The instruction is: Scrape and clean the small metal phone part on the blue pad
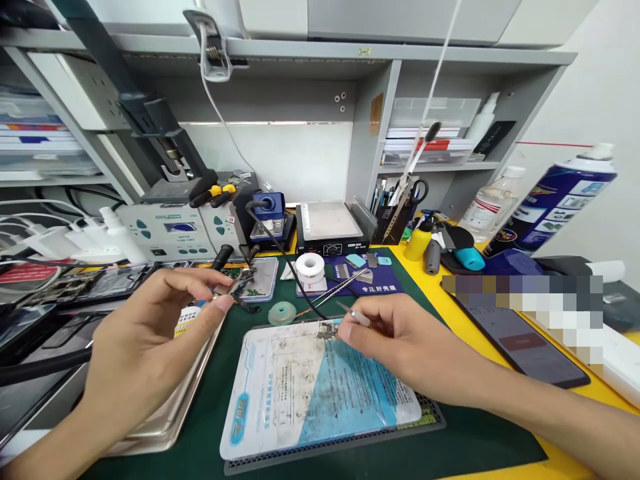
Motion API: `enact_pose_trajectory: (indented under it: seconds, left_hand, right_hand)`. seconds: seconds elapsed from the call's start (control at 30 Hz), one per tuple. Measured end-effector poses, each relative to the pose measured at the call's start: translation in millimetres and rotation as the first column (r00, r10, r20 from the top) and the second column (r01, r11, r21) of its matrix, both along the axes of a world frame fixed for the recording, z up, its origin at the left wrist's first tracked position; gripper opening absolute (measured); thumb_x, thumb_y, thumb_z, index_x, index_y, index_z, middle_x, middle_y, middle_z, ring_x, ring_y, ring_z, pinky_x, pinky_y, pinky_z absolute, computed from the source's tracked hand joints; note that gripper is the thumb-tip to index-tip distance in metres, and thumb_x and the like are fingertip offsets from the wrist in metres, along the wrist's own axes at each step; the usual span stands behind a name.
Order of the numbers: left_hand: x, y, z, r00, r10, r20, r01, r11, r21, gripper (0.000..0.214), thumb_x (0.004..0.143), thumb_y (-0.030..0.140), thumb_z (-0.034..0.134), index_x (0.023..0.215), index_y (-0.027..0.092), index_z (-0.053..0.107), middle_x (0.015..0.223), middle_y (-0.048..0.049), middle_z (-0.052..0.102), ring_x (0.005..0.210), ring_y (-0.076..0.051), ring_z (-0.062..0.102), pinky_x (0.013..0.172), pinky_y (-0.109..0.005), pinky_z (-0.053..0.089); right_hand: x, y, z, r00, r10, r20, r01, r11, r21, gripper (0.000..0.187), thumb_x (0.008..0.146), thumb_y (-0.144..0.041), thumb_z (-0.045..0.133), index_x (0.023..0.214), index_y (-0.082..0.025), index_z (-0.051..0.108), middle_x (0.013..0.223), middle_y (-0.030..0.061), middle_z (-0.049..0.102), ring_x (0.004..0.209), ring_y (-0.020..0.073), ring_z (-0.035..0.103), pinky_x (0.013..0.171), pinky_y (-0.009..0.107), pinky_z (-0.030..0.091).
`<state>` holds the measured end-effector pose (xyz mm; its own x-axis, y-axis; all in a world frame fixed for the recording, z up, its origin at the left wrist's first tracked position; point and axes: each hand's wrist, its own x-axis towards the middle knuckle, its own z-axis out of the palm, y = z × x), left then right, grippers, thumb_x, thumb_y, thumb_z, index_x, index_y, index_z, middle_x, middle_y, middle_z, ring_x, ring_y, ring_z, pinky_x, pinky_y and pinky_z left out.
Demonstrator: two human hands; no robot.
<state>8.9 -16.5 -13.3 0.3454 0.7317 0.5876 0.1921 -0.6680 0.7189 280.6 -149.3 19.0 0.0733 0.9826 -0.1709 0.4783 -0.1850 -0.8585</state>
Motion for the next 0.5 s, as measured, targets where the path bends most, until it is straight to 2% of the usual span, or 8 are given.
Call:
enact_pose_trajectory:
  seconds: [0.13,0.37,0.5]
  left_hand:
    - [2,-1,-0.1,0.999,-0.035,-0.027,0.035,0.999,-0.013,0.013,0.098,0.029,0.070,0.093,0.026,0.058,0.110,0.0038,0.073,0.104,-0.013,0.072,0.093,-0.028,0.054]
    - [1,-8,4.1,0.996,-0.035,-0.082,0.038,0.999,0.034,0.010,0.098,0.030,0.066,0.093,0.026,0.059,0.108,0.0023,0.073,0.100,-0.015,0.072,0.088,-0.028,0.055]
    - [0,-9,2.9,0.985,-0.095,-0.142,0.104,0.993,0.060,0.005,0.101,0.026,0.062,0.098,0.028,0.059,0.111,0.0031,0.072,0.105,-0.013,0.072,0.089,-0.026,0.056]
  right_hand:
    - [4,1,-3.4,0.999,-0.033,-0.017,0.033,0.999,0.020,0.050,0.097,-0.067,0.063,0.081,-0.020,0.066,0.066,-0.0042,0.045,0.055,0.0113,0.029,0.050,0.029,0.020]
    - [2,2,-3.1,0.999,-0.037,-0.021,0.038,0.999,0.018,0.050,0.095,-0.066,0.067,0.076,-0.019,0.064,0.065,-0.0044,0.043,0.060,0.0120,0.031,0.054,0.029,0.023]
    - [0,3,0.9,0.999,-0.023,-0.032,0.023,1.000,0.011,0.047,0.094,-0.062,0.070,0.075,-0.019,0.065,0.064,-0.0034,0.047,0.058,0.0116,0.034,0.054,0.029,0.025]
